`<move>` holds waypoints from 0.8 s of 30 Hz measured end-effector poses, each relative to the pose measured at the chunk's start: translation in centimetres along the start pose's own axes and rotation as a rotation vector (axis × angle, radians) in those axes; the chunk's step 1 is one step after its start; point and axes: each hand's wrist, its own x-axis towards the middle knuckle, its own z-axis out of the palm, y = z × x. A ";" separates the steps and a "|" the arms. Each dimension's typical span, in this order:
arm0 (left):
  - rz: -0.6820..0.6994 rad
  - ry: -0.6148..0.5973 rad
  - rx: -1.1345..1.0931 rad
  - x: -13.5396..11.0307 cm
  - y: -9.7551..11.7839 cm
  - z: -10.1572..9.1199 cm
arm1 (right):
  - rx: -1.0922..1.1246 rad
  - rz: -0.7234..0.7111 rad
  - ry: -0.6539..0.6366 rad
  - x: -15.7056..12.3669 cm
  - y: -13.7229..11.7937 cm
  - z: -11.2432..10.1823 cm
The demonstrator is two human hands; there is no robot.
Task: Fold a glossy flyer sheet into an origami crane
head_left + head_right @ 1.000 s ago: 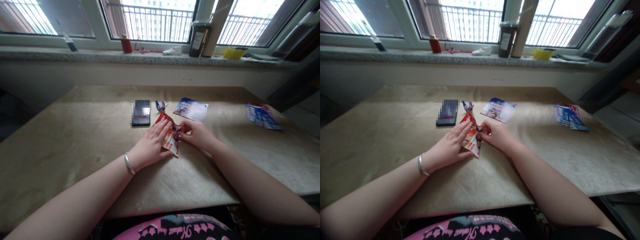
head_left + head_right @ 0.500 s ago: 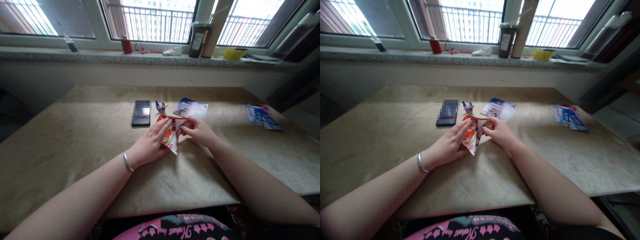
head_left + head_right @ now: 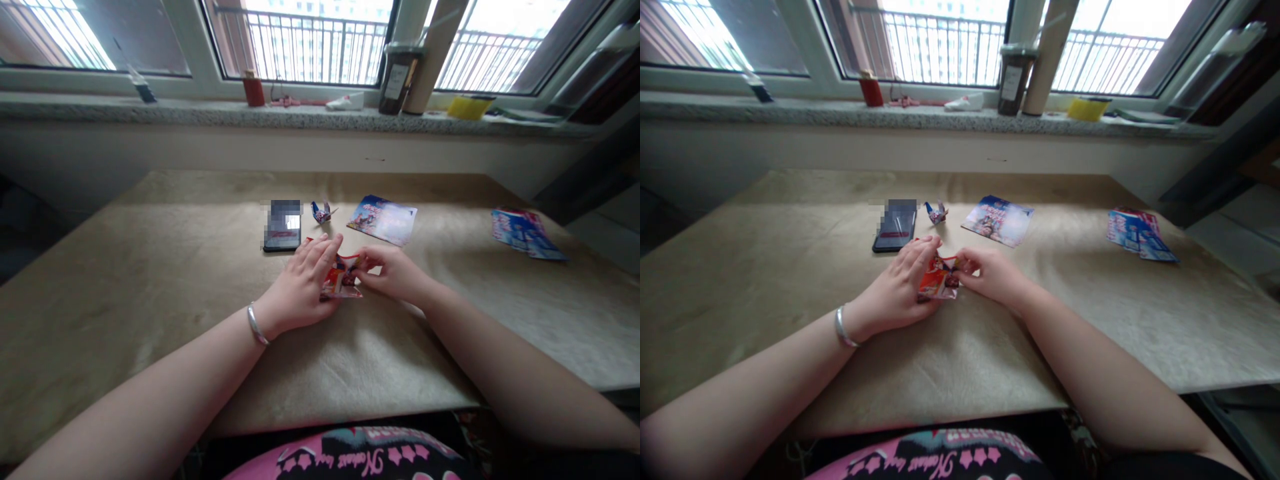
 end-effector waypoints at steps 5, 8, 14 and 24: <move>-0.022 0.064 0.003 0.2 0.2 -0.1 | -0.013 -0.052 0.016 -0.2 -0.1 0.0; -0.038 0.077 0.015 0.3 0.2 -0.2 | 0.032 -0.077 0.022 -0.3 0.0 0.0; -0.079 0.057 -0.004 0.3 0.1 -0.4 | 0.031 -0.080 0.058 -0.3 -0.3 -0.1; -0.138 0.123 -0.037 0.7 0.4 -1.1 | 0.235 0.057 0.116 -0.3 -0.4 0.1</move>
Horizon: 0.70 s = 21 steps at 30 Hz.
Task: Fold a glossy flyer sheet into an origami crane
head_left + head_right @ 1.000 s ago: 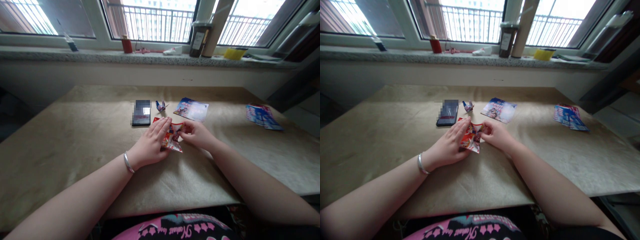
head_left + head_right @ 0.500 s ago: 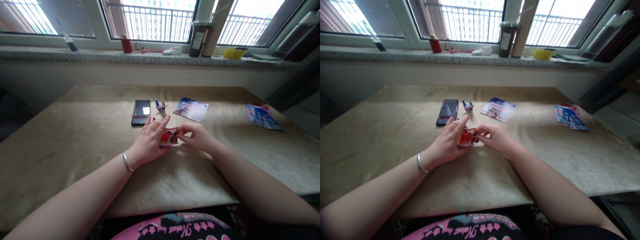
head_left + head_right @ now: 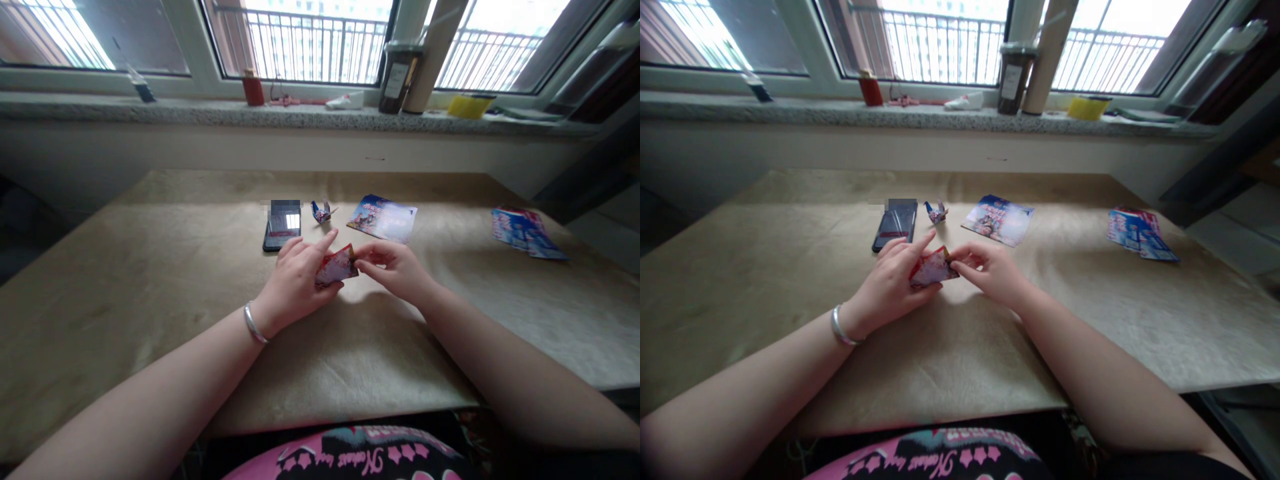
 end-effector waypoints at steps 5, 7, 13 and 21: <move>-0.052 0.084 -0.083 0.1 -0.1 0.1 | 0.060 0.026 0.004 0.0 0.0 0.1; -0.064 0.125 -0.120 0.0 -0.2 0.3 | 0.020 0.025 -0.002 0.0 0.1 0.2; -0.020 0.174 -0.160 0.0 -0.4 0.6 | -0.011 -0.016 0.042 0.0 0.1 0.8; 0.025 0.187 -0.161 0.1 -0.2 0.4 | -0.069 -0.142 0.133 -0.2 -0.8 1.0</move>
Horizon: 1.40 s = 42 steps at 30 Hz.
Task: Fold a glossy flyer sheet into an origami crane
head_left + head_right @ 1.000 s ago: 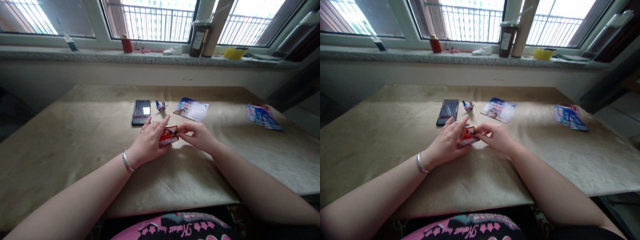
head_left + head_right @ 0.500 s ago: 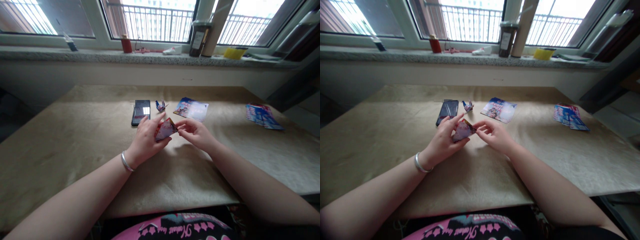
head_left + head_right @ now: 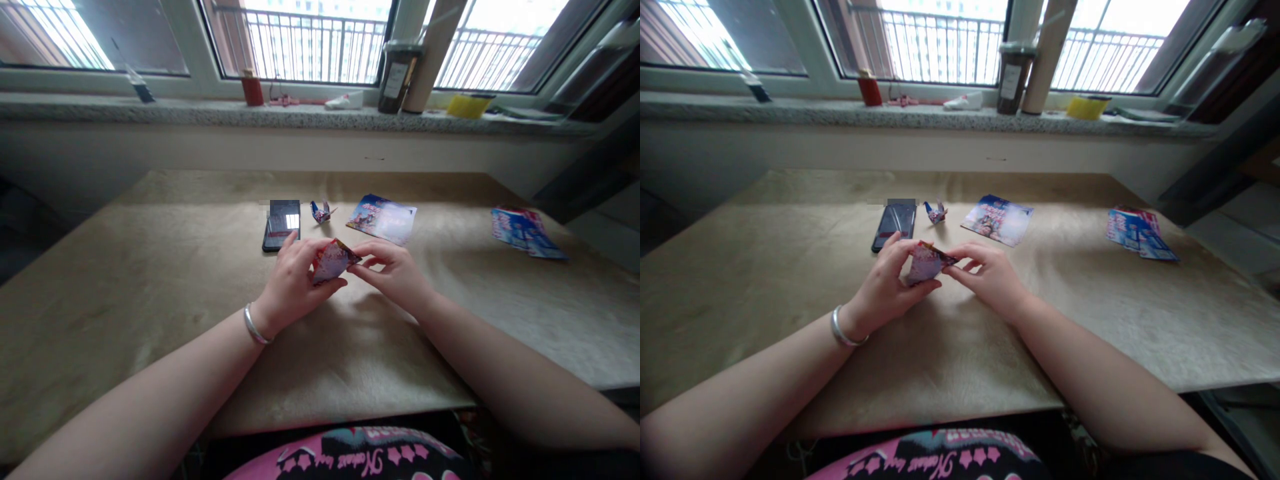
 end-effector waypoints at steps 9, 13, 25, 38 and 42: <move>-0.008 0.052 -0.005 -0.2 -0.4 0.6 | 0.063 0.065 0.049 0.0 0.3 0.4; -0.031 0.039 -0.011 0.1 -0.3 0.5 | 0.083 0.086 0.038 0.0 0.2 0.5; 0.063 0.078 -0.053 0.3 0.3 -0.2 | -0.182 -0.206 0.131 -0.1 -0.7 0.1; 0.056 0.208 -0.278 0.5 0.3 -0.3 | -0.299 -0.365 0.181 -0.1 -1.5 -0.4; 0.036 0.184 -0.286 0.4 0.1 -0.2 | -0.317 -0.431 0.201 -0.2 -1.8 -0.5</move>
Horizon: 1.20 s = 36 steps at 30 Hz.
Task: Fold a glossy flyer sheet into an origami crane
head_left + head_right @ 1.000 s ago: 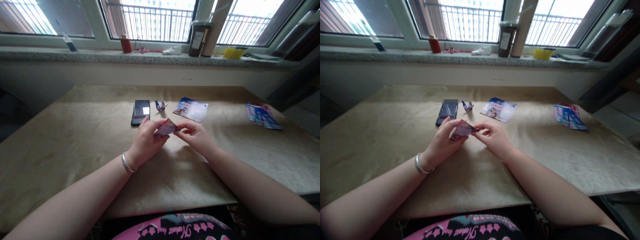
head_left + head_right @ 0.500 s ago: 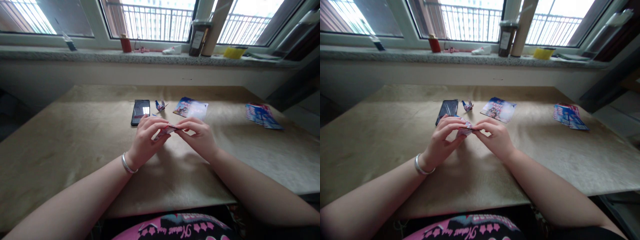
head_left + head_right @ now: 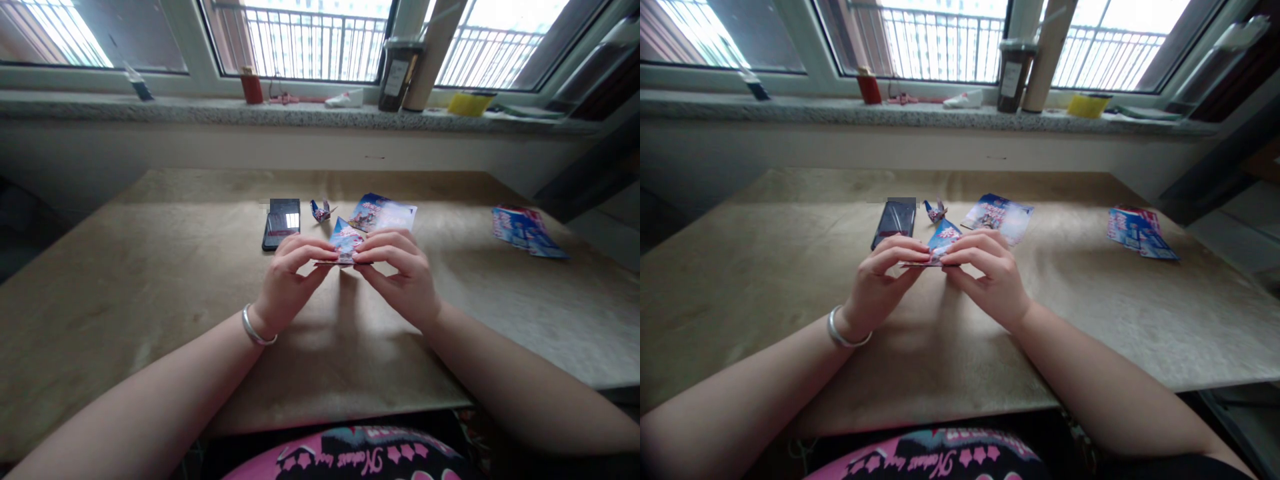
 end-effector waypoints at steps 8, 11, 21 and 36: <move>0.004 0.065 -0.052 0.1 0.3 -0.1 | -0.056 -0.062 -0.004 0.1 -0.1 -0.4; -0.022 0.084 -0.105 0.0 0.2 0.1 | -0.051 -0.059 -0.011 0.2 0.0 -0.4; -0.049 0.006 -0.070 -0.2 -0.2 0.3 | -0.049 -0.045 0.017 -0.1 0.4 -0.4; -0.084 -0.055 -0.016 -0.3 -0.3 0.3 | -0.020 0.017 -0.065 0.1 0.2 -0.5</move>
